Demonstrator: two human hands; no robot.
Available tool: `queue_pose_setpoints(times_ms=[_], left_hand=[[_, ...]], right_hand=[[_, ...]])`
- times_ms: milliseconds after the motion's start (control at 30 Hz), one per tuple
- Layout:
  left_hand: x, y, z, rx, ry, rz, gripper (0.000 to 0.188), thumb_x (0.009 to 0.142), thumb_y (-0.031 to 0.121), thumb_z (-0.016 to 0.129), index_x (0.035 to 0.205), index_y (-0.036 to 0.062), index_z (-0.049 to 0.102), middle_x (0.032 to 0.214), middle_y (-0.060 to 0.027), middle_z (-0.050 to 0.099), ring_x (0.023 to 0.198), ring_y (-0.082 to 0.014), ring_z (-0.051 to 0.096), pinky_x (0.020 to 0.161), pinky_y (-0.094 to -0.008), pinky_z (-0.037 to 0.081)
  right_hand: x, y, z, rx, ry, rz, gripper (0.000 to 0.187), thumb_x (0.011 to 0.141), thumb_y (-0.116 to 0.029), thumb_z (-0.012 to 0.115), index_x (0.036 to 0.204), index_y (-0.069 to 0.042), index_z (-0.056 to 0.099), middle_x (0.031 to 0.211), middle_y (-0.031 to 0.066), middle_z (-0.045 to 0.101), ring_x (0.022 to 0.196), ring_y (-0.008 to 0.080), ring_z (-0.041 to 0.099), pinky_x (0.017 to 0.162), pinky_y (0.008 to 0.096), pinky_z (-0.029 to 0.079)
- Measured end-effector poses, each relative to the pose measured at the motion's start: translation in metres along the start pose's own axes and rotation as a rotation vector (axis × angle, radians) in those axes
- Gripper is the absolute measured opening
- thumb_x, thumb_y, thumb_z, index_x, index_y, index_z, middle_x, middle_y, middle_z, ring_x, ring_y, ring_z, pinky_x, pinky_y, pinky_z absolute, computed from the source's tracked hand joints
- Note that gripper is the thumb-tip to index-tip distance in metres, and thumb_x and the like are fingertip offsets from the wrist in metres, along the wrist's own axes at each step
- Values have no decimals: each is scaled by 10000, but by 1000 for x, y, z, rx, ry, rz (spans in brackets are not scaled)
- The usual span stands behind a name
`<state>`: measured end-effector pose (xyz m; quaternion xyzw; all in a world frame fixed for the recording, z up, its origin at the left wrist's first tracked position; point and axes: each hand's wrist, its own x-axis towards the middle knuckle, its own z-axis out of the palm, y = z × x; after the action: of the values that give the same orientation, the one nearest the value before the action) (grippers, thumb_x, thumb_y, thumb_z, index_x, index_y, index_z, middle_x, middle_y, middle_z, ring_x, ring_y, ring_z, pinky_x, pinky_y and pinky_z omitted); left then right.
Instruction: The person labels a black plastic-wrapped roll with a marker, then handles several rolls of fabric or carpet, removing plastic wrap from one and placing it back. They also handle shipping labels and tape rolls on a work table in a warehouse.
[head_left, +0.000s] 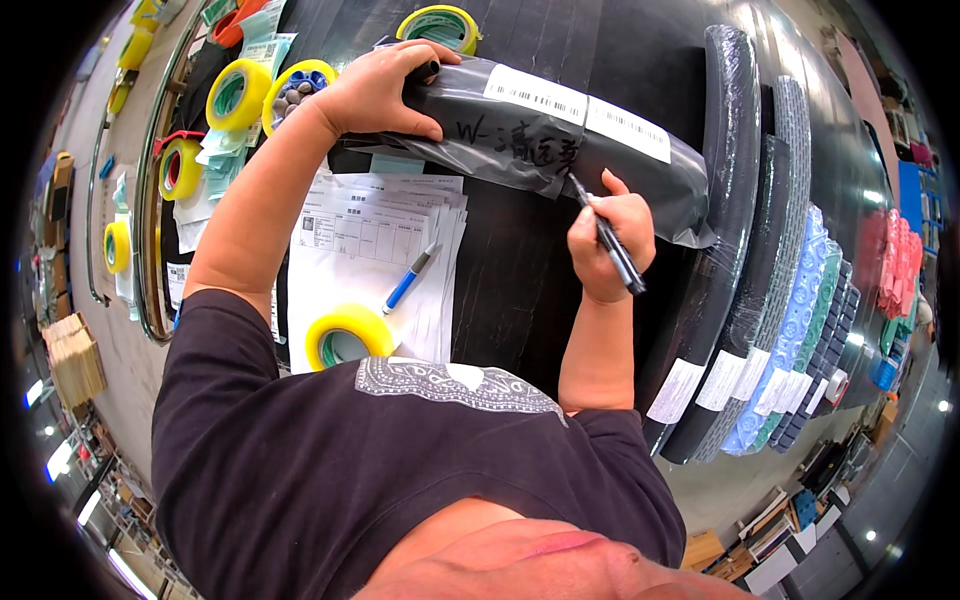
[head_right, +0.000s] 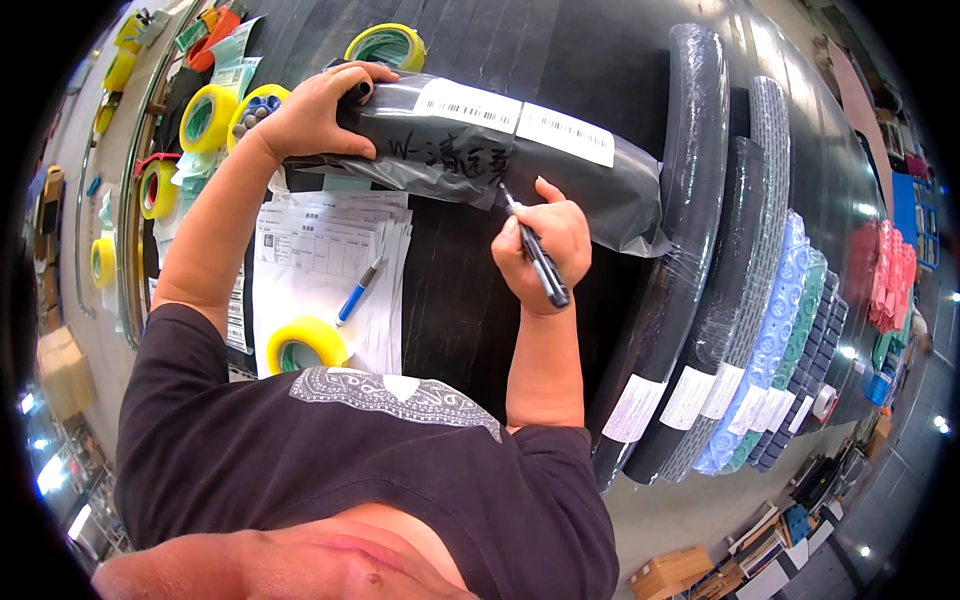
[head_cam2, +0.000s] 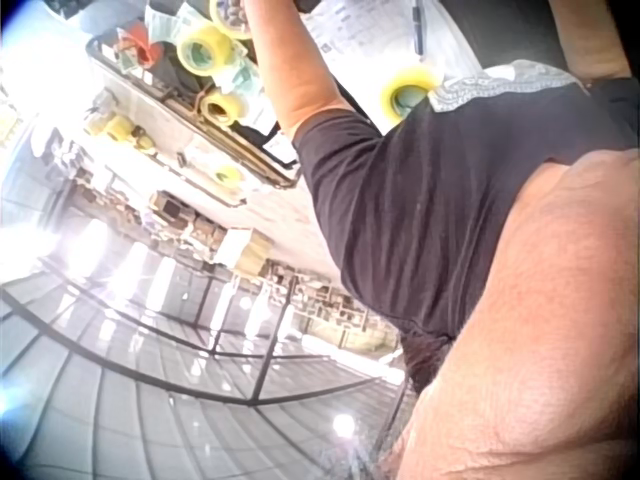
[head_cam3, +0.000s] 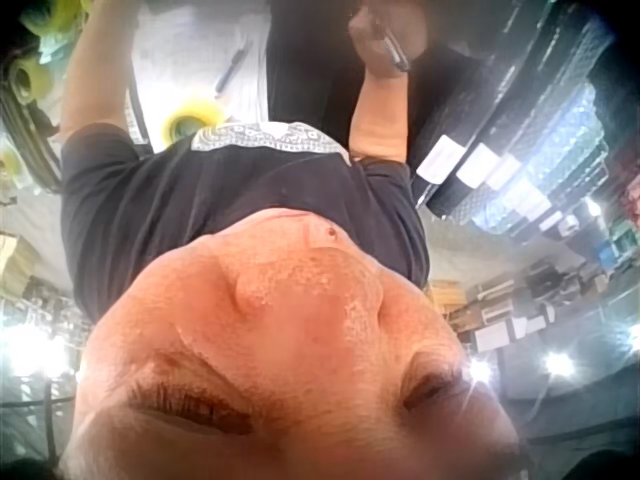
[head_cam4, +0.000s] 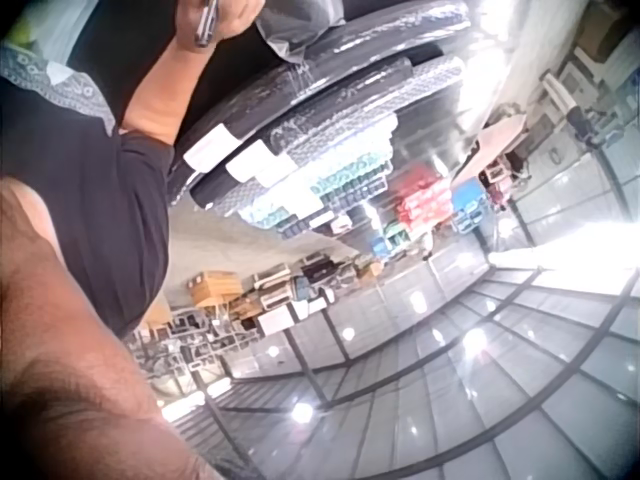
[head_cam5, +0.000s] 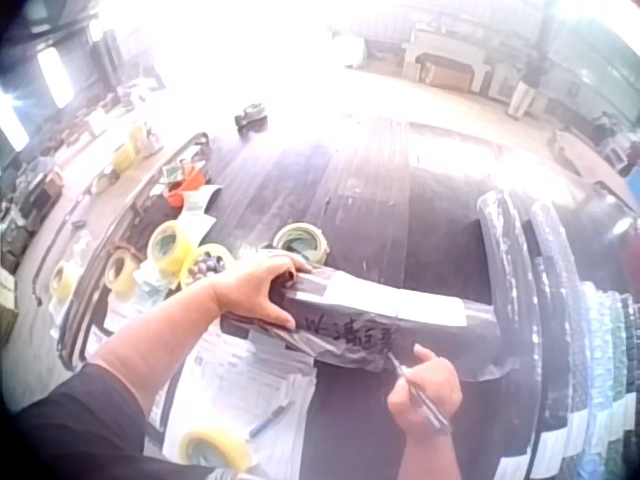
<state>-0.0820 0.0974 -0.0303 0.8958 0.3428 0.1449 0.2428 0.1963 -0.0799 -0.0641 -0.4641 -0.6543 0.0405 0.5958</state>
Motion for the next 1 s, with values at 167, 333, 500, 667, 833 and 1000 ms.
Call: queue_pose_setpoints(times_ms=[167,333,500,667,833,1000], left_hand=[[0,-8,3,12,27,42,738,573,296,860,1223,83,583,1221,-79,608,1094,-302,569,953,-353,464],[1,-1,1,9,-2,3,669,575,295,860,1133,58,575,1252,-76,605,1106,-300,568,962,-350,464],[2,1,1,17,-13,-25,612,579,311,861,1028,41,545,1295,-70,596,1113,-304,566,973,-356,460],[2,-6,3,6,-13,10,609,568,312,869,995,44,527,1302,-74,595,1130,-317,562,978,-366,455],[2,-2,-2,8,-24,20,590,571,297,869,957,38,505,1309,-82,593,1165,-327,551,987,-370,448],[3,2,-4,-22,-33,-11,591,576,297,868,973,31,520,1295,-81,593,1140,-314,553,986,-363,444]], right_hand=[[5,-6,-4,35,-24,17,196,691,35,626,866,-42,584,678,76,585,607,209,580,878,461,560],[3,1,1,-53,-2,-7,211,680,27,642,875,-48,609,686,60,606,606,205,582,899,450,544],[2,1,0,-64,-61,-29,164,682,18,644,821,-61,607,669,62,575,588,208,569,885,453,553],[3,0,-12,10,17,22,201,720,38,631,902,-39,594,680,85,563,613,220,568,865,459,562],[6,6,-12,-106,-16,-43,185,740,15,662,909,-36,608,739,69,598,650,223,595,891,456,554],[3,7,-15,-43,-8,-7,171,710,26,645,862,-45,613,718,62,590,623,203,585,916,461,542]])
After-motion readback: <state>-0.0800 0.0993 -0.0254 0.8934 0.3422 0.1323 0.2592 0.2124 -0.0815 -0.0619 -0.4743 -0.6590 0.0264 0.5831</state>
